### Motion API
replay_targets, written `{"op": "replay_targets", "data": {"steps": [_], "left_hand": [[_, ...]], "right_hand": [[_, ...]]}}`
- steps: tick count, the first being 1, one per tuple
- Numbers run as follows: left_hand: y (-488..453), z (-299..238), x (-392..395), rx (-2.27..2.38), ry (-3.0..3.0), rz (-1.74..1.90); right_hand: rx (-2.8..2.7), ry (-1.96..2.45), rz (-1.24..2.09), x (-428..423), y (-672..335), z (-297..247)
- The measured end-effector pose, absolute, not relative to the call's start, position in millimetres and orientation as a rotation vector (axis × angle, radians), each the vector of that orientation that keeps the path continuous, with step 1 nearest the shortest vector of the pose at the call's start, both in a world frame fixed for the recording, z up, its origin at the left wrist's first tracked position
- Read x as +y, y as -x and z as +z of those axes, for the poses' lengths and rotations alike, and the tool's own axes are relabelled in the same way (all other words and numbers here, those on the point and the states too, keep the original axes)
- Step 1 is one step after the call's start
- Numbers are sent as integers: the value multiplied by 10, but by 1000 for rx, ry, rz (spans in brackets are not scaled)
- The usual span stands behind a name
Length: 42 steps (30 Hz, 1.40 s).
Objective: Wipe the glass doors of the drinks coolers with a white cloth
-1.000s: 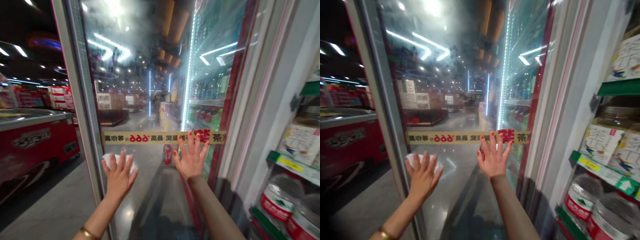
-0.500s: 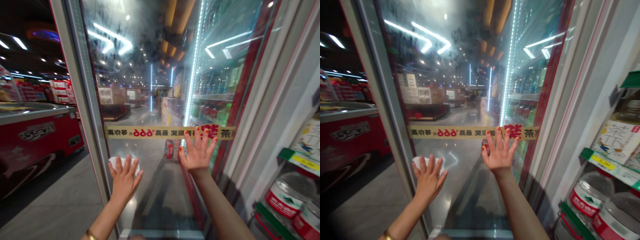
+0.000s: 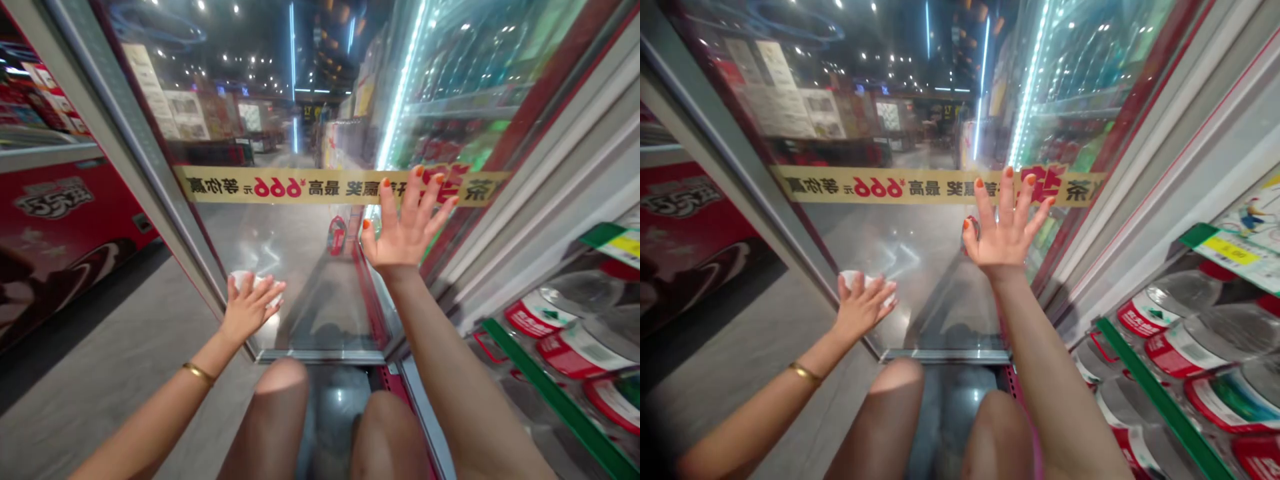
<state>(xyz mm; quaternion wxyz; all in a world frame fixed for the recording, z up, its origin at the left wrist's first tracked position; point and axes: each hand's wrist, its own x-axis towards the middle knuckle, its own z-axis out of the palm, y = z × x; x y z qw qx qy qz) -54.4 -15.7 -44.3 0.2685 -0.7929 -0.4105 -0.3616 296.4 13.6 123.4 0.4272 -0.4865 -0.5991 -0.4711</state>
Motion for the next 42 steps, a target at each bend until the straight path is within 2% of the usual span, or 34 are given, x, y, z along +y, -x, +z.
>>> {"op": "replay_targets", "data": {"steps": [4,8,12,15,18,22,26,30,34,38,42], "left_hand": [[238,-224,74,-1278,1991,-1079],[-269,-541,-22,-1158,2157,-909],[147,-823,-146,-1255,2116,-890],[426,-644,-9,-1462,1940,-1019],[188,-525,148,-1490,1949,-1080],[-140,-899,31,-1342,2166,-950],[216,-1248,-166,-1444,2071,-985],[224,-1176,-38,-1576,1937,-1052],[-249,-1234,-11,-1477,2057,-973],[-105,-1296,-189,-1429,2039,-968],[126,-766,-52,-1461,1838,-1136]], "right_hand": [[-1504,1290,-1131,129,-2965,1241],[-1489,1306,-1141,160,-2974,1238],[-1471,1272,-1191,187,-2950,1235],[-1480,1275,-1190,190,-2950,1234],[-1488,1271,-1190,196,-3007,1226],[-1531,1231,-1197,213,-3084,1218],[-1510,1229,-1163,187,-3037,1233],[-1502,1189,-1148,149,-2982,1243],[-1502,1134,-1172,147,-2995,1229],[-1487,1127,-1211,172,-3006,1244],[-1456,1137,-1237,186,-2990,1188]]}}
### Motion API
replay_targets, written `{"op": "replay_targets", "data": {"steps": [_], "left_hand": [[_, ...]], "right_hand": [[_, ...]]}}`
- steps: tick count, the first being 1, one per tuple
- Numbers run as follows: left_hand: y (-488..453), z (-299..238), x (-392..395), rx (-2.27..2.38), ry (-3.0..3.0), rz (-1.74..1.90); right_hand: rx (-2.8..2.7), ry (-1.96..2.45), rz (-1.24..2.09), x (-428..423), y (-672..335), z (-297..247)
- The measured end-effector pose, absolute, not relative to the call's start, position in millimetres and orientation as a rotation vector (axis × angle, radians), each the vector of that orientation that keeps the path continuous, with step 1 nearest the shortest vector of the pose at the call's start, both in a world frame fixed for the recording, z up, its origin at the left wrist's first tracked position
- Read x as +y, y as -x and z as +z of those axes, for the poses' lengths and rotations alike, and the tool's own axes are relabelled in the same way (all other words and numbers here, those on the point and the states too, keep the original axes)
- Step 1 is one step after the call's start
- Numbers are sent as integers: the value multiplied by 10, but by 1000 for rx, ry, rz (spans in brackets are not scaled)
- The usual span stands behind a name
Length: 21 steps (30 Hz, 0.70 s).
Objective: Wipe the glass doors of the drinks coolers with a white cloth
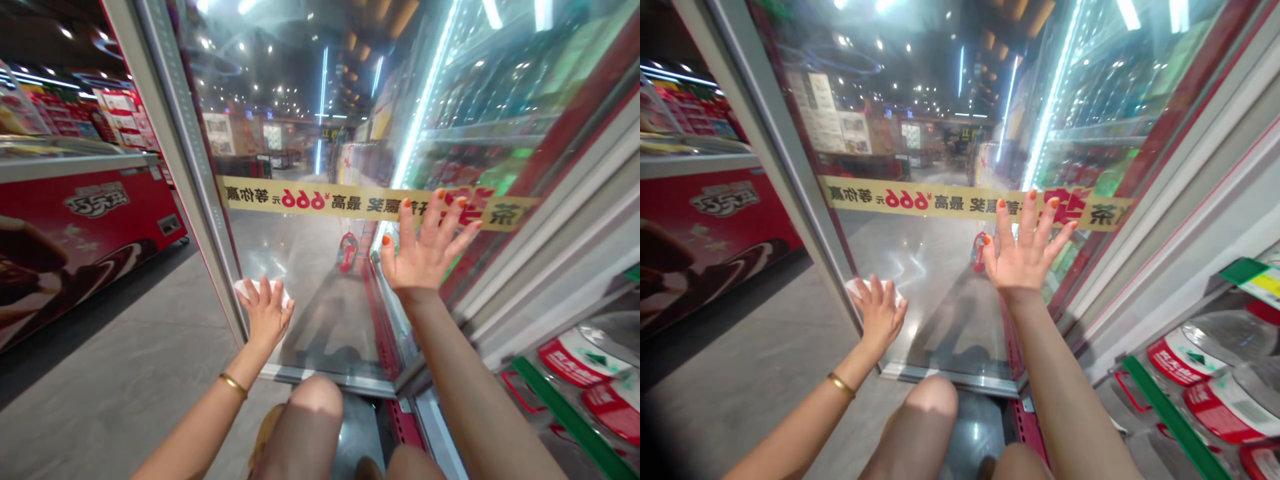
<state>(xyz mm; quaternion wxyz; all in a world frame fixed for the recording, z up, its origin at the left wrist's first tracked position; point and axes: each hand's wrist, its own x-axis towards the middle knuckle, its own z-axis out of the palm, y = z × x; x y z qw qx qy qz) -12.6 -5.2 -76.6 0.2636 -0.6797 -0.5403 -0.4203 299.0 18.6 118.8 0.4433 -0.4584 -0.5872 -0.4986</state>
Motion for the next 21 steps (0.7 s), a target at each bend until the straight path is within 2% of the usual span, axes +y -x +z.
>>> {"op": "replay_targets", "data": {"steps": [3,6,11,16,21], "left_hand": [[-173,-277,89,-1357,1875,-1197],[-378,-111,66,-1174,2018,-1099],[148,131,49,-1135,1957,-1118],[-156,759,133,-1160,1853,-1191],[-420,192,-13,-813,2345,-661]], "right_hand": [[-1492,1137,-1256,152,-2918,879],[-1568,1098,-1224,65,-2789,296],[-1661,1200,-1070,-130,-2590,-600],[-1564,1313,-995,-138,-2618,-659],[-1331,1415,-966,-101,-2805,-519]]}}
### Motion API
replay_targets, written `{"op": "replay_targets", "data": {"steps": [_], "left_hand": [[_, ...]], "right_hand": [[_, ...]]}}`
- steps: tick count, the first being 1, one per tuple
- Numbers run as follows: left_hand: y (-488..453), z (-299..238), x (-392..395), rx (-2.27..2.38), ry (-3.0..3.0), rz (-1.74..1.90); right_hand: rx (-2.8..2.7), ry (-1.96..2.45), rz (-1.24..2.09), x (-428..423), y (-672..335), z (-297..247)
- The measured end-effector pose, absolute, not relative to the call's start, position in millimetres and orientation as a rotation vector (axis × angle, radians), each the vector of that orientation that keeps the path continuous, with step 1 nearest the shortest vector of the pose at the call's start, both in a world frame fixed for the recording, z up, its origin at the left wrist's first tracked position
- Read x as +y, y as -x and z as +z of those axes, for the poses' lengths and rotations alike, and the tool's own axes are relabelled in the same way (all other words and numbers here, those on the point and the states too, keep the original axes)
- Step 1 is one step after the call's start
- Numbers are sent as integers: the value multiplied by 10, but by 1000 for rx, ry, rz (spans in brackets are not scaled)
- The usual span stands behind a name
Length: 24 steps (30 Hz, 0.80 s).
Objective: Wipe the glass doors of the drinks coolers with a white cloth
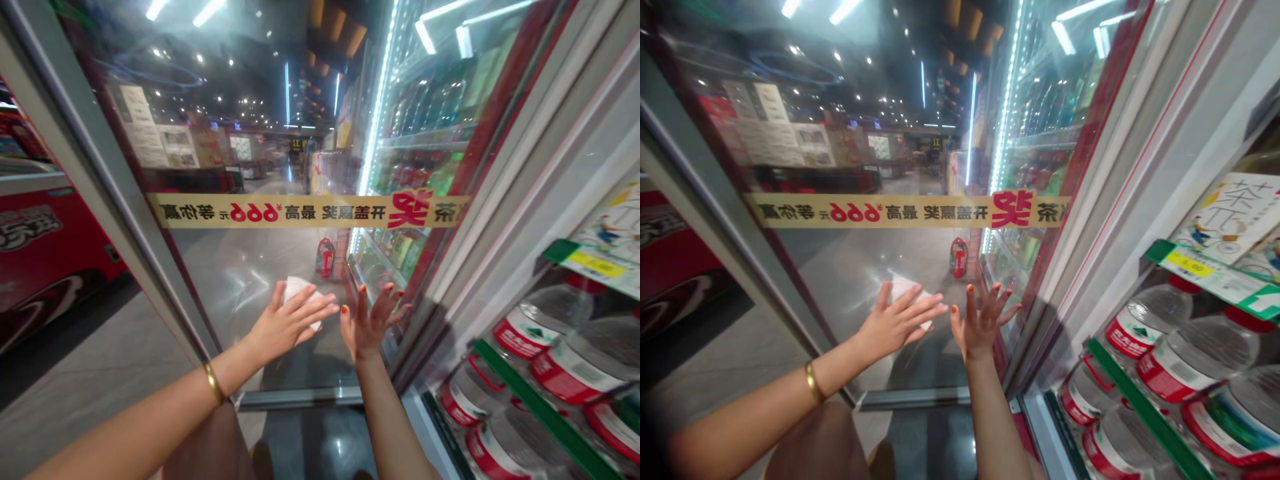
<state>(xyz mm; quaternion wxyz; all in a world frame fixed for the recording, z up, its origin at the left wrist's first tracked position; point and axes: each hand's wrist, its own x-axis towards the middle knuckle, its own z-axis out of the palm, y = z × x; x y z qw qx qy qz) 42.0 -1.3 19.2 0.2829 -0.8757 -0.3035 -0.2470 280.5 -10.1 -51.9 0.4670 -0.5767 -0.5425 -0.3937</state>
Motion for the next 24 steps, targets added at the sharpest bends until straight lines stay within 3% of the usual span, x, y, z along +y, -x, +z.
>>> {"op": "replay_targets", "data": {"steps": [2,5,9,12,16,20,24], "left_hand": [[-167,97,-18,-895,2320,-632],[11,509,58,-1063,2061,-917],[-584,984,77,-1044,2020,-1099],[-918,573,-54,-766,2262,-885],[-445,-29,-125,-708,2314,-690],[-197,489,39,-1042,2084,-906],[-930,885,47,-993,1967,-994]], "right_hand": [[-1333,1446,-918,-115,-2836,-588],[-1261,1519,-834,-135,-2834,-765],[-1224,1529,-856,-123,-2846,-929],[-1239,1498,-859,-103,-2872,-953],[-1242,1445,-834,-78,-2867,-947],[-1219,1403,-825,-45,-2834,-964],[-1164,1373,-810,-27,-2869,-1011]]}}
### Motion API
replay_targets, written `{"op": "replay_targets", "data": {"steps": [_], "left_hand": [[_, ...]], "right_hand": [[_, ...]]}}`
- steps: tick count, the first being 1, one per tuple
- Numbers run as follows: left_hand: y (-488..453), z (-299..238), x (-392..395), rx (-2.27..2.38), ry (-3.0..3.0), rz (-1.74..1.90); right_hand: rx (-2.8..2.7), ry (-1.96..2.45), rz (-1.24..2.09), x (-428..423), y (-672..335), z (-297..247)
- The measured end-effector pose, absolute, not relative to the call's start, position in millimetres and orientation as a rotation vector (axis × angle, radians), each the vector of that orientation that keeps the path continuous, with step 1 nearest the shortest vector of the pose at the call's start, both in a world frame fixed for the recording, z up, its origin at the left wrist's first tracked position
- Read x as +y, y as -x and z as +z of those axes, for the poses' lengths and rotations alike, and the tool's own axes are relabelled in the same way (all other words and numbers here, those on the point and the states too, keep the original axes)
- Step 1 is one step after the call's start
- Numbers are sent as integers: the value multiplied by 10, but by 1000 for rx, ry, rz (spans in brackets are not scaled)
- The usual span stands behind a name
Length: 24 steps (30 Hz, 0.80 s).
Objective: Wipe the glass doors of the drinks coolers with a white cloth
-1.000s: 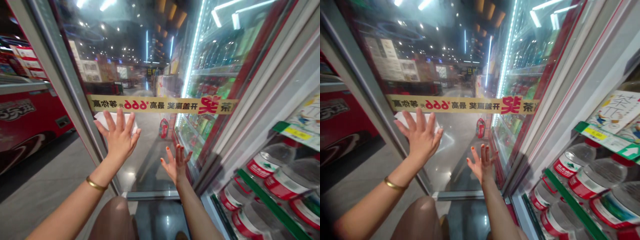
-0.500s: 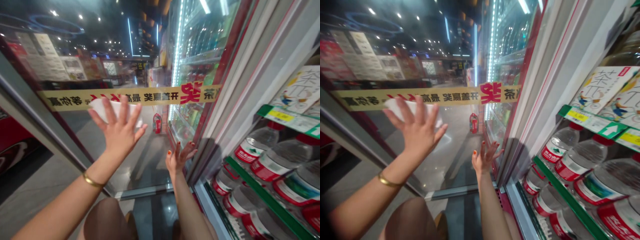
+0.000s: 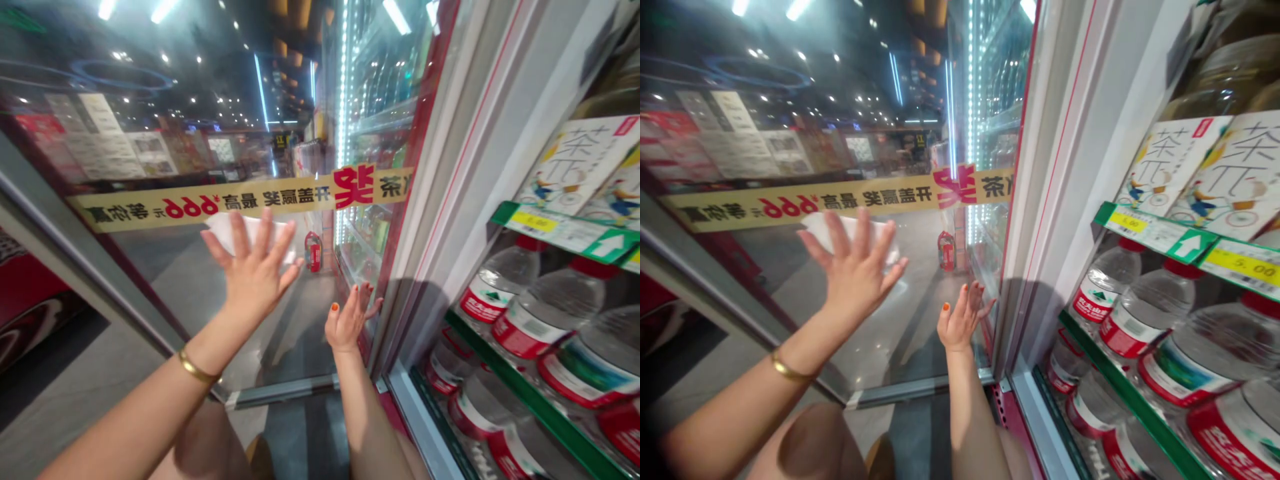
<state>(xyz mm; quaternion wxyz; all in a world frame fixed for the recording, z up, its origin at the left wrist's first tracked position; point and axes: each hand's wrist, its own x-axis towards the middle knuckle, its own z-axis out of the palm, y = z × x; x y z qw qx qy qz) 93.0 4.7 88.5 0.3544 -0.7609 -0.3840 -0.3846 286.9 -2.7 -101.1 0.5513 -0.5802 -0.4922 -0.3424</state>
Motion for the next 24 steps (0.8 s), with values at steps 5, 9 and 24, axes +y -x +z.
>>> {"op": "replay_targets", "data": {"steps": [5,9,24], "left_hand": [[-1098,181,-127,-501,2115,-482],[-765,511,-142,-742,2070,-685],[-852,1081,-191,-794,2029,-728]], "right_hand": [[-1084,1369,-793,13,-2946,-1078],[-1075,1369,-798,48,-2903,-1090],[-1098,1341,-725,-6,-2816,-1036]]}}
